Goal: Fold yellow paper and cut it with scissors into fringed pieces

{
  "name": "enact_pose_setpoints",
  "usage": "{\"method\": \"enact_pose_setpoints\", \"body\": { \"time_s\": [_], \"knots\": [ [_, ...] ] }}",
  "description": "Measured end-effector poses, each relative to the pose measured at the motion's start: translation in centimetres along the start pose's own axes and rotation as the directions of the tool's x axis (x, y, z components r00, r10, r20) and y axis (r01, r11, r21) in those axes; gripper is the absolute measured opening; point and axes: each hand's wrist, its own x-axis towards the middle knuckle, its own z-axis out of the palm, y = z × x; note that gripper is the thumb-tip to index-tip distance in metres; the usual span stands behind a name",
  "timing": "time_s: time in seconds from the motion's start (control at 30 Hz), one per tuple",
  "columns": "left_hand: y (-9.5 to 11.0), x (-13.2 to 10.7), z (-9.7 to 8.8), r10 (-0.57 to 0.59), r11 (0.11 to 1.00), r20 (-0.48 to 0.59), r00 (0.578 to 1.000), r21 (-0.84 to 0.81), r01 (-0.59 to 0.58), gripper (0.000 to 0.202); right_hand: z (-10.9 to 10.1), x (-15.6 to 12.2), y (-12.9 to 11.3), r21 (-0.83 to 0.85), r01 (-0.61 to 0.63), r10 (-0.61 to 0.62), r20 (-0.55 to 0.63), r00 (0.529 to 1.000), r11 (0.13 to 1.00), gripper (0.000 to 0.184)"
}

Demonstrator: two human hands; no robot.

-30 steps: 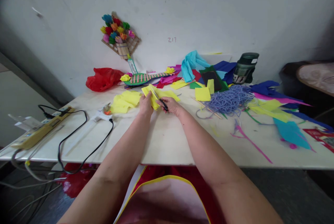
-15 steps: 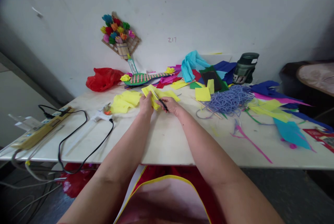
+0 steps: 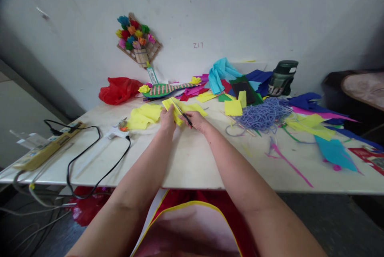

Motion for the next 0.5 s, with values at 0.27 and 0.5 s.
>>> {"method": "enact_pose_setpoints", "body": {
  "time_s": [0.27,0.5],
  "knots": [
    [0.14,-0.12,0.03,-0.002,1.0,0.004,1.0,-0.016,0.002,0.032,-0.04,-0.18,-0.24,0.044,-0.103,0.102,0.026,0.994,0.994,0.029],
    [0.45,-0.82,0.21,-0.039,0.999,0.089,0.995,-0.02,0.041,0.029,-0.49,-0.41,-0.42,0.05,-0.152,0.15,0.039,0.988,0.987,0.03]
  ]
}}
